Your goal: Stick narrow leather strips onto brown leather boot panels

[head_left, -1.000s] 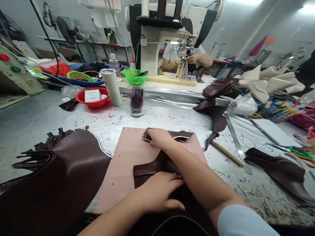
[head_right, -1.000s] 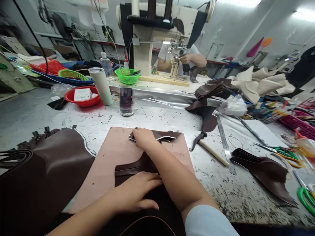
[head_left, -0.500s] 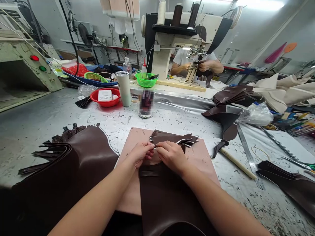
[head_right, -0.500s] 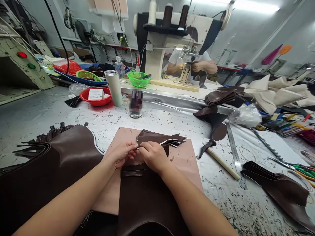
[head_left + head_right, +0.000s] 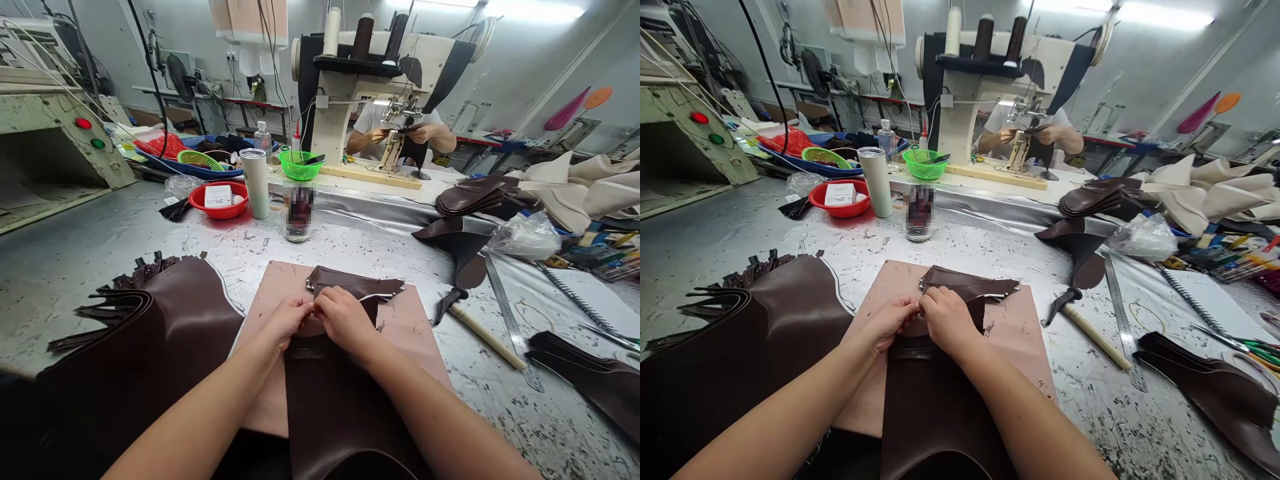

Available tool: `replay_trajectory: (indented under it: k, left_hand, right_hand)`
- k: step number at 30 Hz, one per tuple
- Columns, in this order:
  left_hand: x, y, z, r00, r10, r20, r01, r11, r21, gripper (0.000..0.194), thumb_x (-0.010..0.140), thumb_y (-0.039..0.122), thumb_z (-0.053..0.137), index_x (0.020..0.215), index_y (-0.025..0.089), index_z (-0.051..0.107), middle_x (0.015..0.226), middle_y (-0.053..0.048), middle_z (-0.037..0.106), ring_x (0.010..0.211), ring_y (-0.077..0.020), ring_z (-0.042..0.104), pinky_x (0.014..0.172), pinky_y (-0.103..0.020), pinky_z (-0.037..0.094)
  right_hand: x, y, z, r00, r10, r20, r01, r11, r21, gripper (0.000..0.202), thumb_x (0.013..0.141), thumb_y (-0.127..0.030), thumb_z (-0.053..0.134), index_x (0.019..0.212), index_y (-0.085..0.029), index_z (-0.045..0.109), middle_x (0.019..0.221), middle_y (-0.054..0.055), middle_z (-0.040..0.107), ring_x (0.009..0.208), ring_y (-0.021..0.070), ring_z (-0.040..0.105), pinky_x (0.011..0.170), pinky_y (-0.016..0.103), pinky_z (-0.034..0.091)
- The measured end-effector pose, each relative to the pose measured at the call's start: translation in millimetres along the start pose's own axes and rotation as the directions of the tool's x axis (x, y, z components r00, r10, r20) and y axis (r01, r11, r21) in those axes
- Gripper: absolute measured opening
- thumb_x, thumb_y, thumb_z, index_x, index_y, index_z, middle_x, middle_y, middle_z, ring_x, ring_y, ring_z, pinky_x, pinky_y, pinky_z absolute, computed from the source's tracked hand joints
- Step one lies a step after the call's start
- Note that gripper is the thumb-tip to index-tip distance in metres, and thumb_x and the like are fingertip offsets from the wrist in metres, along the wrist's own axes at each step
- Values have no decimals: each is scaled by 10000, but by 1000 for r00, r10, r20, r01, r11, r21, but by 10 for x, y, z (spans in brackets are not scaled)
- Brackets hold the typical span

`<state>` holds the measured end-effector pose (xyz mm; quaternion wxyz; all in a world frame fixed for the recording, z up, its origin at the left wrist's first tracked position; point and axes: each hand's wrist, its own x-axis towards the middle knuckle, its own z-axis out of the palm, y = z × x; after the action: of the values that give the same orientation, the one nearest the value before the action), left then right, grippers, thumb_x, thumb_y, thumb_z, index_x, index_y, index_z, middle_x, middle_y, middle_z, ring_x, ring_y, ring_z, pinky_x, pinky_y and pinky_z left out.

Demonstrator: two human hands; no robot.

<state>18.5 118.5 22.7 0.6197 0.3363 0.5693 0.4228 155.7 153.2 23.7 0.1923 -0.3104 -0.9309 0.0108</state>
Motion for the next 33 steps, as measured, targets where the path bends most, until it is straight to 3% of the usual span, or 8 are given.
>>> replay_trajectory:
  k: [10, 15, 17, 21, 25, 28, 31, 33]
  left_hand:
    - [-3, 32, -28, 1000, 28, 4, -29, 997, 66, 357, 563, 463, 645, 578, 171, 440, 489, 64, 366, 449, -61, 312, 445, -197, 185]
    - [10, 74, -116, 995, 80, -52, -69, 981, 180, 273, 638, 396, 605, 596, 166, 466, 498, 65, 385, 453, -62, 306, 465, -201, 203]
    - [18, 73, -172, 991, 100, -90, -75, 966, 248, 224, 669, 354, 575, 607, 163, 477, 507, 61, 405, 460, -66, 314, 481, -204, 227]
    - [31, 33, -298, 979, 133, -154, -62, 916, 396, 174, 700, 320, 538, 625, 170, 492, 534, 50, 451, 479, -84, 343, 500, -213, 256]
    - [9, -19, -411, 967, 164, -196, -40, 854, 518, 172, 710, 316, 525, 610, 179, 494, 562, 38, 486, 506, -106, 378, 512, -225, 274]
    - [-44, -40, -476, 961, 180, -209, -27, 815, 578, 169, 718, 318, 516, 617, 183, 501, 589, 28, 507, 563, -130, 428, 541, -237, 295]
    - [-102, -41, -515, 963, 189, -190, -32, 785, 619, 186, 731, 324, 495, 607, 186, 491, 604, 25, 515, 601, -143, 458, 557, -244, 307]
    - [-126, -34, -525, 968, 193, -162, -46, 765, 643, 202, 737, 325, 483, 590, 186, 478, 600, 27, 510, 608, -144, 465, 563, -244, 313]
  right_hand:
    - [31, 98, -162, 996, -15, 85, -11, 955, 295, 138, 800, -78, 479, 734, -197, 498, 906, 44, 606, 842, 182, 503, 752, 329, 382]
    - [50, 331, -242, 962, 262, 78, -225, 595, 771, 88, 857, -271, 418, 803, -233, 359, 822, 18, 616, 779, 161, 582, 741, 336, 446]
    - [57, 491, -294, 925, 381, 13, -246, 571, 783, 116, 872, -355, 370, 885, -241, 349, 694, -24, 552, 644, 149, 551, 655, 311, 451]
    - [-50, 792, -463, 879, 424, -218, -380, 900, 215, 298, 857, -435, 403, 1017, -200, 495, 730, 17, 531, 630, 161, 498, 556, 267, 356]
    - [-548, 883, -731, 861, 446, -244, -508, 729, -458, 413, 882, -452, 365, 744, -157, 619, 738, 87, 571, 639, 186, 516, 484, 263, 250]
    - [-1238, 794, -960, 743, 657, -125, -581, 542, -608, 398, 895, -383, 309, 787, -178, 633, 782, 103, 622, 581, 203, 544, 444, 270, 249]
    - [-1940, 612, -1169, 431, 806, 406, -604, 592, -534, 331, 828, -377, 413, 646, -219, 641, 641, 85, 654, 583, 248, 608, 516, 332, 400]
    - [-2170, 432, -1291, 304, 665, 682, -636, 675, -374, 267, 766, -414, 498, 628, -267, 674, 687, 66, 692, 679, 277, 649, 631, 388, 478]
